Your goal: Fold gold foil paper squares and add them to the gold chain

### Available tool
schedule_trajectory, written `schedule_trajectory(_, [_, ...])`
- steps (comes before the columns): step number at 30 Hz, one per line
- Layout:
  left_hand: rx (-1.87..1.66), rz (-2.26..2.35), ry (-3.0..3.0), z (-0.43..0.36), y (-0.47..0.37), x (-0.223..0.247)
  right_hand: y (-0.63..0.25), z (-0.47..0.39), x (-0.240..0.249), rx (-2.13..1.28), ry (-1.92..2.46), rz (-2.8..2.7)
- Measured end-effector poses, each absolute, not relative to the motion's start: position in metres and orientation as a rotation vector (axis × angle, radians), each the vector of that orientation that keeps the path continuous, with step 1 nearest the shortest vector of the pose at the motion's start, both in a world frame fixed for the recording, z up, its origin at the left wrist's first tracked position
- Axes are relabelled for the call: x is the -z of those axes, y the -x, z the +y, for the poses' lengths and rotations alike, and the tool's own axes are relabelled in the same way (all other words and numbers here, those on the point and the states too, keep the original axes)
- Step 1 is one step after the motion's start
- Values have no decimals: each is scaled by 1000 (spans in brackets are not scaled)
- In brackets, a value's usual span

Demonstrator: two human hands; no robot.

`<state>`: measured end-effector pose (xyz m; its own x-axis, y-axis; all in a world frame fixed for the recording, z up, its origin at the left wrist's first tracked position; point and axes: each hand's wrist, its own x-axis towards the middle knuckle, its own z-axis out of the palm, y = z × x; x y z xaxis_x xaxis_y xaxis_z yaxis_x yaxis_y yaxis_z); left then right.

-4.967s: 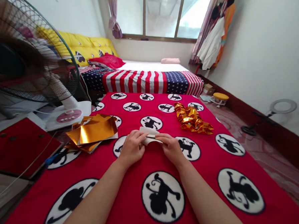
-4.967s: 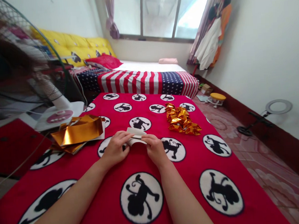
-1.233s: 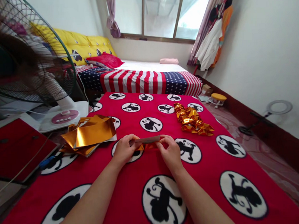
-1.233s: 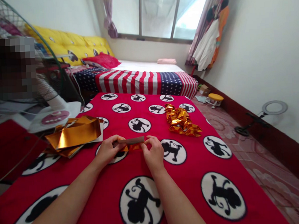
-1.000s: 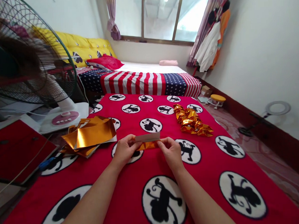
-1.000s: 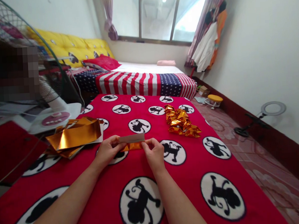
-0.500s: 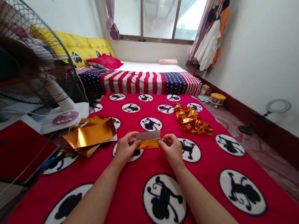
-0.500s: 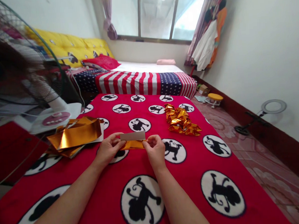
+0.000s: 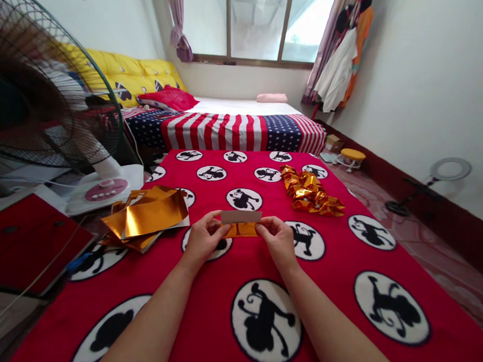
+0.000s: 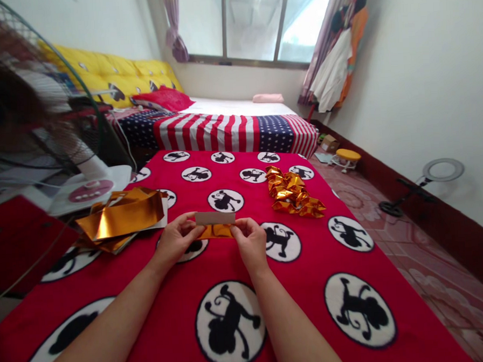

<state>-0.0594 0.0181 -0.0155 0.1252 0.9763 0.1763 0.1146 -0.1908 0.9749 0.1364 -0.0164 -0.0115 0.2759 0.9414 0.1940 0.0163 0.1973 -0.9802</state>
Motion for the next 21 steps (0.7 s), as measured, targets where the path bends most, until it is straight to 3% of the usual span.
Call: schedule_trajectory(21, [-1169, 1051, -1330, 15, 57, 8, -136, -16, 11, -889, 1197, -1124])
